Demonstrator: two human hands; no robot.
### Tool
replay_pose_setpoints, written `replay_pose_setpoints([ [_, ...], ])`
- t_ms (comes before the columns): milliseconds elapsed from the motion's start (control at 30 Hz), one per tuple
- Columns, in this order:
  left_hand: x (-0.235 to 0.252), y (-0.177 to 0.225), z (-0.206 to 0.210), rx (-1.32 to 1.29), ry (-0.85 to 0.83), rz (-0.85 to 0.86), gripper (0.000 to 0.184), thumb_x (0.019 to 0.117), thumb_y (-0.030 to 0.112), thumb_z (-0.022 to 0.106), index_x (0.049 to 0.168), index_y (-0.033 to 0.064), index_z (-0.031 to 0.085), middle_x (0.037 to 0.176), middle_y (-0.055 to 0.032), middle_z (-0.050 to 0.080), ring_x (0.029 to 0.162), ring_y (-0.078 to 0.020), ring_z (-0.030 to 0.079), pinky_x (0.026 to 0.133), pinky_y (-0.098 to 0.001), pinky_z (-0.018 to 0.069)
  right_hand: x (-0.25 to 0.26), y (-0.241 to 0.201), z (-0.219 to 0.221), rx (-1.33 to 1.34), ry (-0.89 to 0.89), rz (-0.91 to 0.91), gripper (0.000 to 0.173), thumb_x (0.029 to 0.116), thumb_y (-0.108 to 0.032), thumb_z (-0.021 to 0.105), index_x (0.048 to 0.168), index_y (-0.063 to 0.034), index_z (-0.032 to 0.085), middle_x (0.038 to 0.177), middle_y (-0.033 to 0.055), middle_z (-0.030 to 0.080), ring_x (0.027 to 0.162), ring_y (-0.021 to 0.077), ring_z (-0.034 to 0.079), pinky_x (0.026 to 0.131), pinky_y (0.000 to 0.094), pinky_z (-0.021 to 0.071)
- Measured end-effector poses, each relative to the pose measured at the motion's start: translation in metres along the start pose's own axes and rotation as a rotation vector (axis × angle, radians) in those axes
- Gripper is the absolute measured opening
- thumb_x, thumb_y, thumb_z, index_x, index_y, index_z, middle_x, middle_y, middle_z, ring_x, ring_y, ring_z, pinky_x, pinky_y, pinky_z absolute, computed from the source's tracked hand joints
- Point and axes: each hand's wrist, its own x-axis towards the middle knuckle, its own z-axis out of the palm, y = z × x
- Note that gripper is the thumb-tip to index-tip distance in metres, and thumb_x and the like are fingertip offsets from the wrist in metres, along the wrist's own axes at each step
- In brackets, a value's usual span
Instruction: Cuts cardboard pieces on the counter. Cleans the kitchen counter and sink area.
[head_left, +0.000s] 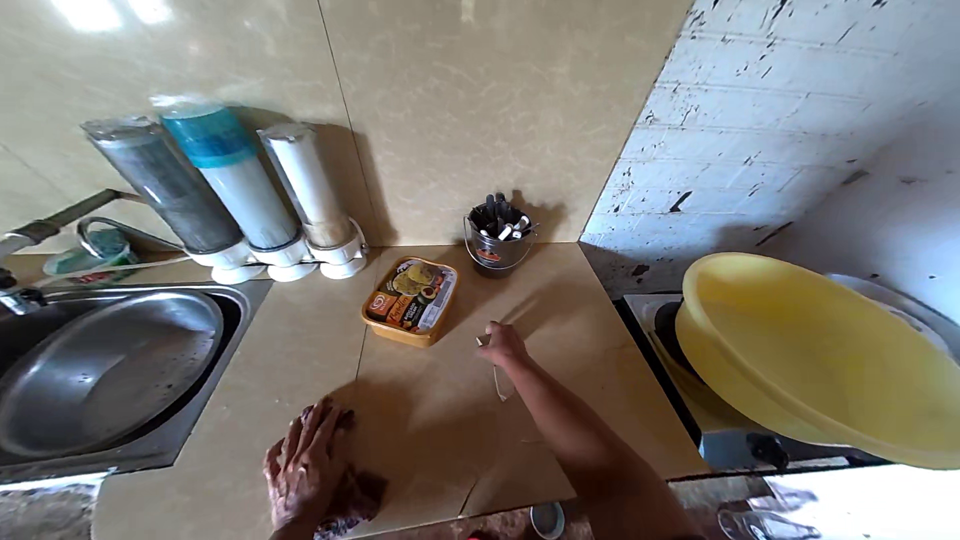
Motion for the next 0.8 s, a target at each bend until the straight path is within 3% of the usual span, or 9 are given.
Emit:
replay_pose_setpoints([
  [133, 0.0, -0.007, 0.005, -0.016, 0.008, 0.012, 0.051, 0.1029, 0.034, 0.038, 0.137, 0.009, 0.065, 0.153, -0.0159, 0.052, 0.145, -0.0471, 0.041, 0.115, -0.071, 0.0222, -0.043, 0.04, -0.02, 0.156, 0.121, -0.108, 0.056, 0.089, -0.02, 0.075, 0.138, 0.0, 0.056, 0.13, 0.0226, 0.063, 0.122, 0.0336, 0.061, 0.106, 0.0475, 0.0478],
  [200, 0.0, -0.007, 0.004, -0.018, 0.012, 0.014, 0.053, 0.1025, 0.036, 0.036, 0.136, 0.0079, 0.066, 0.152, -0.0171, 0.053, 0.144, -0.0484, 0.041, 0.114, -0.0713, 0.0223, -0.088, 0.077, -0.017, 0.215, 0.223, -0.135, 0.051, 0.0876, -0.016, 0.075, 0.13, 0.0056, 0.059, 0.12, 0.0238, 0.067, 0.108, 0.0325, 0.067, 0.096, 0.0459, 0.0537],
  [300, 0.001, -0.006, 0.004, -0.031, 0.001, 0.013, 0.054, 0.1019, 0.037, 0.035, 0.136, 0.0075, 0.066, 0.152, -0.0186, 0.052, 0.144, -0.0498, 0.04, 0.114, -0.0724, 0.0201, -0.153, 0.13, 0.014, 0.307, 0.275, -0.04, 0.045, 0.089, -0.015, 0.075, 0.123, 0.011, 0.06, 0.111, 0.0268, 0.068, 0.098, 0.0353, 0.069, 0.088, 0.0485, 0.0563],
  [400, 0.001, -0.008, 0.004, -0.044, -0.004, 0.02, 0.055, 0.1012, 0.038, 0.036, 0.136, 0.007, 0.065, 0.153, -0.0192, 0.051, 0.145, -0.0506, 0.039, 0.113, -0.0736, 0.0191, -0.19, 0.156, 0.063, 0.347, 0.377, 0.066, 0.04, 0.0851, -0.015, 0.077, 0.112, 0.012, 0.066, 0.101, 0.0271, 0.068, 0.091, 0.0368, 0.068, 0.084, 0.0501, 0.0557],
  [500, 0.002, -0.009, 0.004, -0.041, 0.012, 0.034, 0.055, 0.1014, 0.038, 0.036, 0.136, 0.0067, 0.065, 0.153, -0.0207, 0.051, 0.143, -0.0524, 0.039, 0.113, -0.0738, 0.0196, -0.195, 0.161, 0.092, 0.361, 0.484, 0.096, 0.031, 0.0873, -0.011, 0.076, 0.108, 0.0114, 0.07, 0.108, 0.0298, 0.066, 0.095, 0.0385, 0.067, 0.086, 0.0492, 0.0552],
  [633, 0.003, -0.009, 0.004, -0.042, 0.009, 0.041, 0.056, 0.1011, 0.038, 0.035, 0.135, 0.006, 0.066, 0.152, -0.0209, 0.051, 0.143, -0.0529, 0.039, 0.112, -0.0745, 0.0194, -0.187, 0.148, 0.106, 0.352, 0.621, 0.033, 0.021, 0.0949, -0.001, 0.065, 0.112, 0.0091, 0.073, 0.121, 0.0301, 0.067, 0.112, 0.0411, 0.067, 0.098, 0.0487, 0.0544],
  [733, 0.002, -0.01, 0.004, -0.045, 0.011, 0.048, 0.056, 0.1011, 0.038, 0.035, 0.134, 0.0058, 0.066, 0.152, -0.0215, 0.051, 0.144, -0.0528, 0.039, 0.112, -0.0746, 0.0198, -0.175, 0.141, 0.108, 0.329, 0.704, 0.063, 0.02, 0.093, 0.003, 0.065, 0.111, 0.0094, 0.074, 0.116, 0.0315, 0.067, 0.107, 0.0425, 0.068, 0.095, 0.0488, 0.0553],
  [800, 0.002, -0.008, 0.003, -0.052, 0.016, 0.045, 0.055, 0.1012, 0.037, 0.036, 0.134, 0.0054, 0.066, 0.152, -0.0216, 0.052, 0.143, -0.053, 0.039, 0.112, -0.075, 0.019, -0.173, 0.139, 0.096, 0.286, 0.616, 0.121, 0.022, 0.0952, 0.0, 0.065, 0.113, 0.0085, 0.073, 0.114, 0.031, 0.068, 0.106, 0.0424, 0.068, 0.095, 0.0501, 0.0541],
])
